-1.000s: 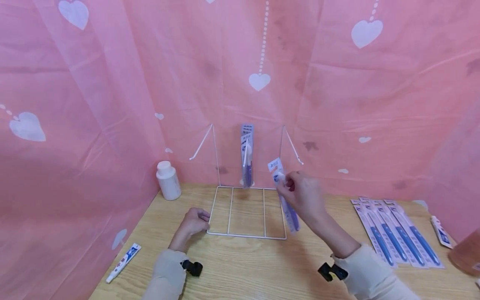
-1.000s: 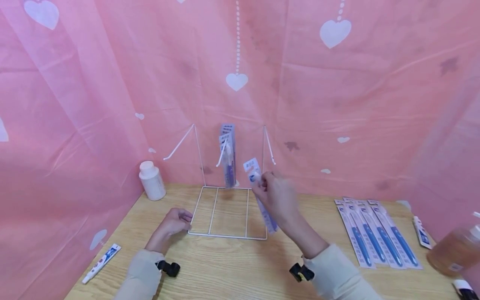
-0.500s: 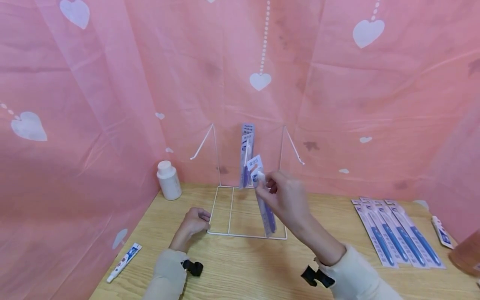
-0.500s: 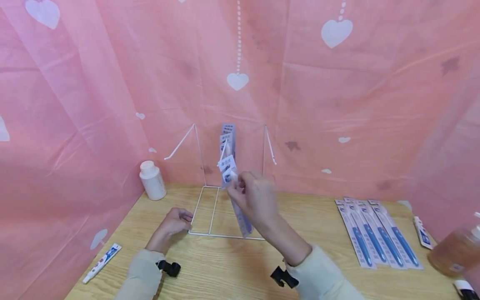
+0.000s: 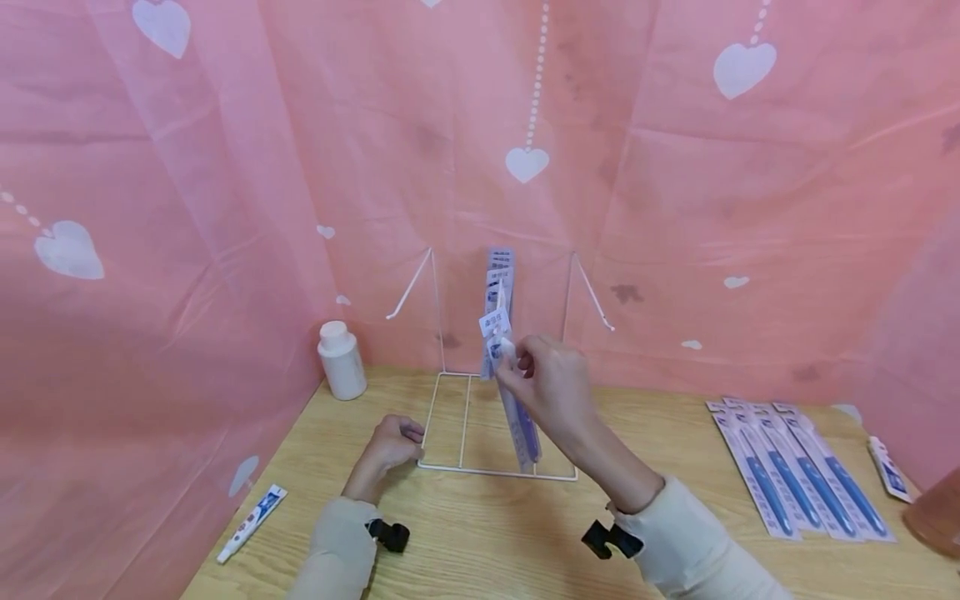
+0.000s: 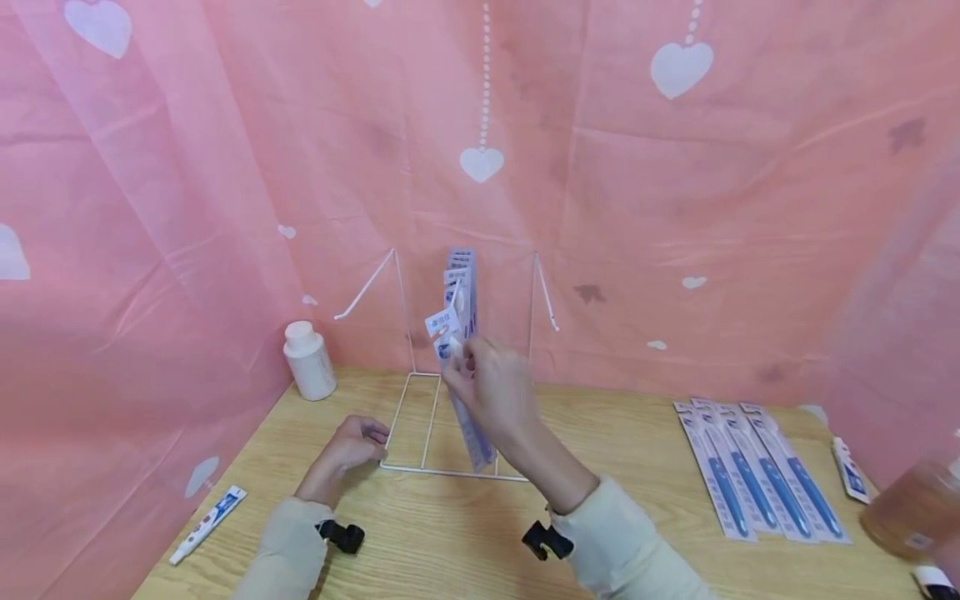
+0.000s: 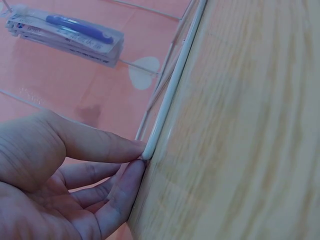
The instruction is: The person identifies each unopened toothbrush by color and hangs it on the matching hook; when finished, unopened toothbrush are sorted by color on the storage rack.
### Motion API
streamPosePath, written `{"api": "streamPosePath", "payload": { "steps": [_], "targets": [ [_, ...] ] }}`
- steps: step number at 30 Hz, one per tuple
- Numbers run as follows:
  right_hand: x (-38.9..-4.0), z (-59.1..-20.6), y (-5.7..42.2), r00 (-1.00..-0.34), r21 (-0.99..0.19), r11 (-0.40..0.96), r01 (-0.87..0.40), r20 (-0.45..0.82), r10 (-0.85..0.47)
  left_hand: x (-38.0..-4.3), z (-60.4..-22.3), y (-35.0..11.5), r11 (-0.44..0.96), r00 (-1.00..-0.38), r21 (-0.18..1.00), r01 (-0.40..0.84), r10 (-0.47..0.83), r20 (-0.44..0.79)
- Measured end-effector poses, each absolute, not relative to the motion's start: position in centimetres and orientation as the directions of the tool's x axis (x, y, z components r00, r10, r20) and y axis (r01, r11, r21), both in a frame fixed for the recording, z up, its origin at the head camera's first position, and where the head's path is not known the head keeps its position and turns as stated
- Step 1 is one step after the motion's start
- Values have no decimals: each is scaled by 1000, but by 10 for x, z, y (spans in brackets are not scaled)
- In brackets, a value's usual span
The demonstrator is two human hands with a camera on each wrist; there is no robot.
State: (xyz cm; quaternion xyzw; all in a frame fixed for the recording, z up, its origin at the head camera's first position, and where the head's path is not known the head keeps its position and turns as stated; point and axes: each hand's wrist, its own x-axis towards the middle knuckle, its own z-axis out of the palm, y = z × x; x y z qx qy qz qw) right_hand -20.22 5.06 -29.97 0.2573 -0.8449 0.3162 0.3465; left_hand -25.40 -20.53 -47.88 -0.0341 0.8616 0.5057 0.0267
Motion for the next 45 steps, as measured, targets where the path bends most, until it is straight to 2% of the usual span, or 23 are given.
{"api": "streamPosePath", "payload": {
  "steps": [6, 13, 21, 31, 39, 45],
  "targets": [
    [-219, -302, 50, -645, -374, 676, -634, 739, -196, -254, -475, -204, 490, -995, 865, -103, -37, -97],
    [-241, -300, 44, -751, -478, 678, -559, 638, -170, -254, -476, -205, 486, -994, 867, -108, -44, -99],
    [-264, -299, 42, -805, -535, 691, -485, 582, -115, -253, -478, -205, 475, -997, 877, -77, -23, -75],
    [-291, -300, 41, -779, -493, 735, -465, 622, -75, -252, -479, -203, 468, -997, 881, -70, 0, -79],
    [-302, -296, 38, -825, -516, 766, -383, 564, -33, -251, -478, -200, 466, -997, 882, -69, 4, -80],
    [-304, -298, 38, -828, -523, 763, -379, 560, -26, -251, -477, -201, 469, -996, 880, -74, 9, -88]
  ]
}}
